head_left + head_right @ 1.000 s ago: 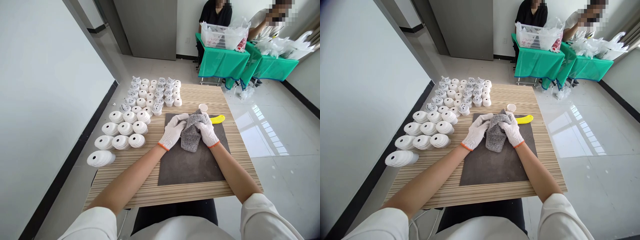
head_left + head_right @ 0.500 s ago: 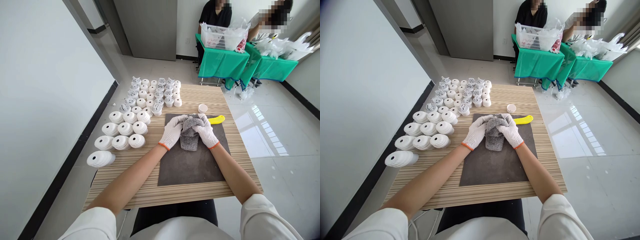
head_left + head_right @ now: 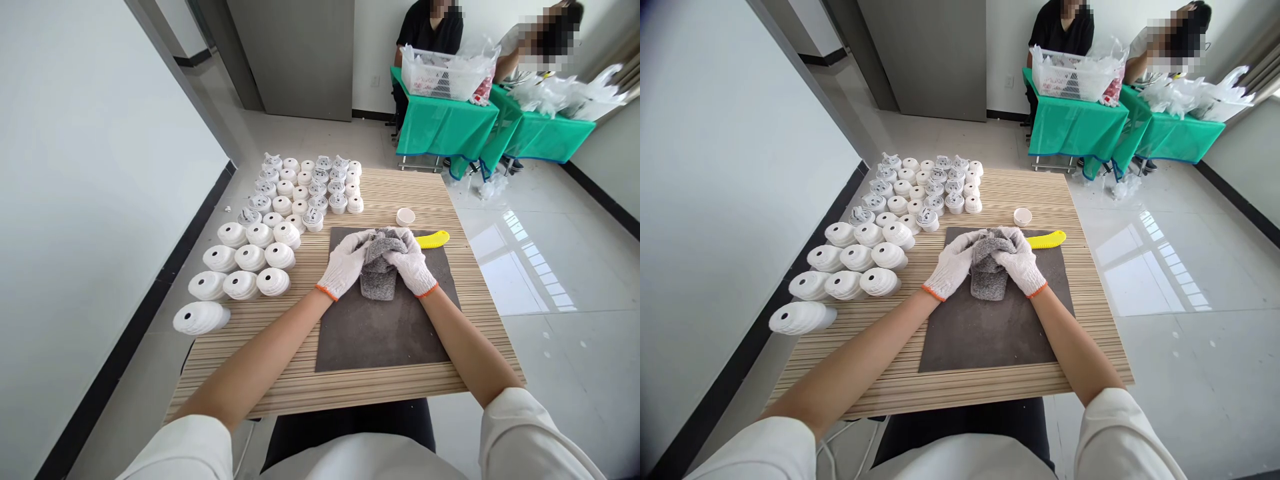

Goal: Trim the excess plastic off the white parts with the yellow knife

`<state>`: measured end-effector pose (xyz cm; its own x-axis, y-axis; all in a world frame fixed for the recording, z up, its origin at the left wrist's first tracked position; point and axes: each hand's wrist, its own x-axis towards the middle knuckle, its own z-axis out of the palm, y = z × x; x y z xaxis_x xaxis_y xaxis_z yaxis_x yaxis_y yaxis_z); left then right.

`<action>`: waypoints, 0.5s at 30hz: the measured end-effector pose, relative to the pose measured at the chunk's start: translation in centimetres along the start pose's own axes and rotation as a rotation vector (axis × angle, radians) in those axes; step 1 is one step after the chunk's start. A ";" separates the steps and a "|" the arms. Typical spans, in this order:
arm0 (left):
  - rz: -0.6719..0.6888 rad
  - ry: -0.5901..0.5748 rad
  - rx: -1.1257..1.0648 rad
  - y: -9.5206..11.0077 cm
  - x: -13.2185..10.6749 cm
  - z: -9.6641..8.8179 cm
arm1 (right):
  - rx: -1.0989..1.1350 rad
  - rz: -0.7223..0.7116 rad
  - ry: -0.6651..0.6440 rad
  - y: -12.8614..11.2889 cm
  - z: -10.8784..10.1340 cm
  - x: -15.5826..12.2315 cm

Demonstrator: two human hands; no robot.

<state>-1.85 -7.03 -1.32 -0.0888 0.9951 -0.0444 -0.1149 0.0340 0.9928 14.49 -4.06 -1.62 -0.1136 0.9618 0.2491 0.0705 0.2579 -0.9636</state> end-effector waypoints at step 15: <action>0.044 -0.013 0.022 0.8 -0.3 0.0 | 0.019 -0.002 0.004 -0.2 0.0 -0.1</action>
<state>-1.96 -7.34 -0.48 -0.0801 0.9968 0.0005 -0.0892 -0.0077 0.9960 14.49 -4.18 -1.47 -0.1098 0.9617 0.2511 0.0510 0.2577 -0.9649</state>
